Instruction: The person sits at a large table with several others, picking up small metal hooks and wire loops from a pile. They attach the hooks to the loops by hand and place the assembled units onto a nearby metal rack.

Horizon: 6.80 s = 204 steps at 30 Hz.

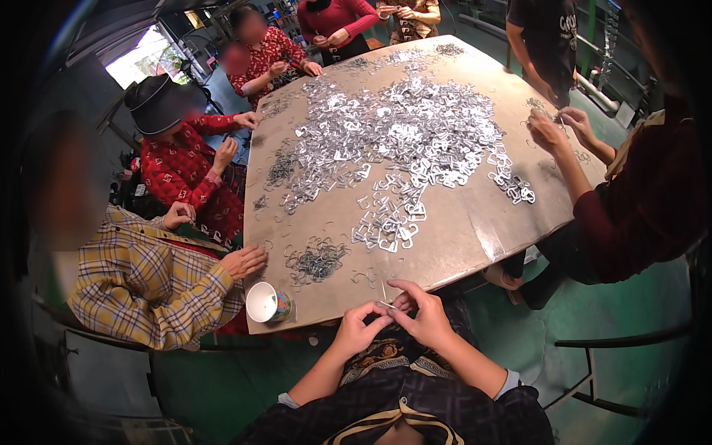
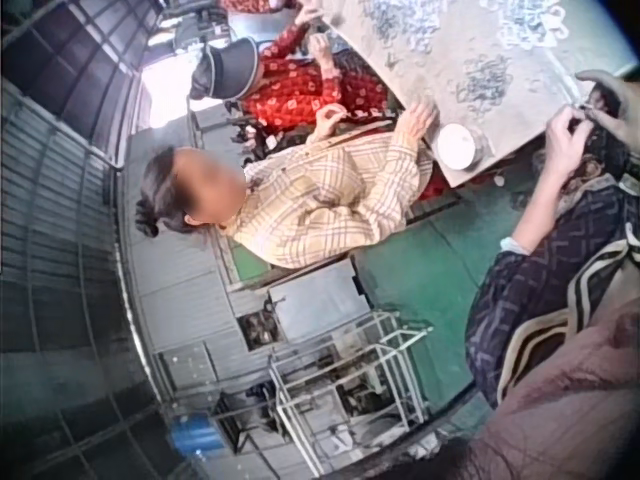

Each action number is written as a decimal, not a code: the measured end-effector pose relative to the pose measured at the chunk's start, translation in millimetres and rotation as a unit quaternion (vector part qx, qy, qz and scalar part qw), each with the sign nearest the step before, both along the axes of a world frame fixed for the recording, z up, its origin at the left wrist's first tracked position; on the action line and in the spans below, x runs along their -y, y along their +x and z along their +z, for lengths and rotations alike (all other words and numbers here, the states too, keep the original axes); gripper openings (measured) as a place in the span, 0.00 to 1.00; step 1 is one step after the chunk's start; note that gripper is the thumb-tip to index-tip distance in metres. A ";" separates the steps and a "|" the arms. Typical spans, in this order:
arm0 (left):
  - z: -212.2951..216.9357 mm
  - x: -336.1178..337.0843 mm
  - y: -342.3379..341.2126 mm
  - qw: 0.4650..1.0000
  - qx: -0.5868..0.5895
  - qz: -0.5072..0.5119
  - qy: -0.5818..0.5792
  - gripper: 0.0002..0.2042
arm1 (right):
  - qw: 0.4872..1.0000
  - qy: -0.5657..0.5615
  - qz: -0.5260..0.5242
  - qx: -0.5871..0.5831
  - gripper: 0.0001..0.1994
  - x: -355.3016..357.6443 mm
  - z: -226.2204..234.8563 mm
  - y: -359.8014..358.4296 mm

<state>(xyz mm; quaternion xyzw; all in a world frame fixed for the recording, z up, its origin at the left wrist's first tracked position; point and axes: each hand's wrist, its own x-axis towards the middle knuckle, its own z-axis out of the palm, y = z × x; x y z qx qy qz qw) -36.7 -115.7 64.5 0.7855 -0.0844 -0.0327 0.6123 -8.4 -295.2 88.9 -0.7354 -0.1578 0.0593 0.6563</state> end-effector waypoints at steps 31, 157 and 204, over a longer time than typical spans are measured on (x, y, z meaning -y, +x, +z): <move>-45.7 -96.1 107.7 0.898 0.202 0.160 0.356 0.07 | 0.983 -0.144 -0.004 0.114 0.21 -3.4 -9.1 -17.3; -39.8 -50.2 89.5 0.842 0.033 0.186 0.505 0.06 | 0.983 -0.129 -0.064 0.111 0.24 -1.7 6.5 -22.2; 22.9 -22.4 41.9 0.977 0.071 -0.171 0.111 0.05 | 0.989 -0.106 -0.039 0.090 0.16 -2.0 -7.4 -9.1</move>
